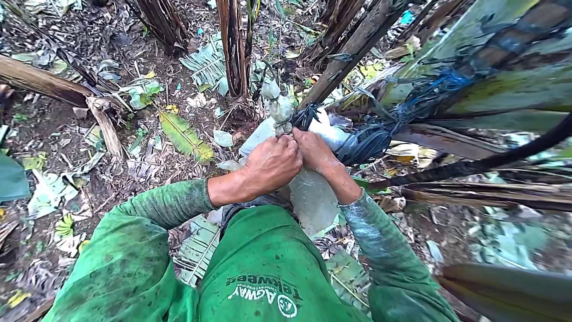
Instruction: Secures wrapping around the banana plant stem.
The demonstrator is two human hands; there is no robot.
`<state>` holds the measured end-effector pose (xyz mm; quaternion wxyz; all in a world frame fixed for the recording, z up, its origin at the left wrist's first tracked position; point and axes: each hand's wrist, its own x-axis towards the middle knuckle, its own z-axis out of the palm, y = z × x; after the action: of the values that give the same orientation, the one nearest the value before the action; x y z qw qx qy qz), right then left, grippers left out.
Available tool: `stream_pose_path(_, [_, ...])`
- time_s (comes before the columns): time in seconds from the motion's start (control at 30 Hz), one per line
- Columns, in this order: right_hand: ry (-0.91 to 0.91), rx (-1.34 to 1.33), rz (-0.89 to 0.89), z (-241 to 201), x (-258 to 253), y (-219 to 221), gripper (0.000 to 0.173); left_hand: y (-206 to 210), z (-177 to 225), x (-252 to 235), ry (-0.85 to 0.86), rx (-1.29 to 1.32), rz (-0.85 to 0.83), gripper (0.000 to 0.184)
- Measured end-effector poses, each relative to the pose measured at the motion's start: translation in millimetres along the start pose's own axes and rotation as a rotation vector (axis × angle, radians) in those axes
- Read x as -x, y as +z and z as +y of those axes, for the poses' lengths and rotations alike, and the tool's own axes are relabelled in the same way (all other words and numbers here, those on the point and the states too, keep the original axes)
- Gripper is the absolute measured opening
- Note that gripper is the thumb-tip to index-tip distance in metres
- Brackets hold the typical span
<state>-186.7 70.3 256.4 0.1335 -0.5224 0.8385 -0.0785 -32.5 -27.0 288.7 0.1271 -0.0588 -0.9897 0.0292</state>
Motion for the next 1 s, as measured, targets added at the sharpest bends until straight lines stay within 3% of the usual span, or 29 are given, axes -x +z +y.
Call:
stream_pose_path(0.23, [-0.011,-0.011,0.02,0.2,0.1,1.2,0.022,3.6,-2.4,1.2,0.018,-0.001,0.053,0.014])
stream_pose_path(0.43, [0.01,-0.076,0.013,-6.5,5.9,-7.4,0.018,-0.6,-1.6,-1.2,-0.062,-0.006,0.215,0.016])
stream_pose_path(0.6, [0.04,-0.318,0.058,-14.8,33.1,-20.2,0.018,-6.0,3.7,-2.2,0.085,-0.014,0.364,0.026])
stream_pose_path(0.73, [0.131,-0.342,0.141,-14.1,63.3,-12.8,0.033,-3.8,7.4,-5.2,0.149,-0.013,0.397,0.026])
stream_pose_path(0.8, [0.141,-0.387,0.133,-10.1,64.0,-10.6,0.032,-5.4,4.7,-6.7,0.151,0.291,0.382,0.025])
stream_pose_path(0.87, [0.077,-0.412,0.083,-8.2,43.7,-14.7,0.019,-13.4,-2.0,-8.6,0.109,0.978,0.363,0.032])
stream_pose_path(0.93, [-0.01,-0.219,0.034,-10.7,20.6,-19.1,0.024,-23.1,-11.6,-12.3,-0.024,1.741,0.326,0.043])
stream_pose_path(1.0, [-0.03,-0.111,0.071,-4.6,9.3,-2.9,0.019,-30.6,-24.5,-19.8,-0.174,2.266,0.357,0.051])
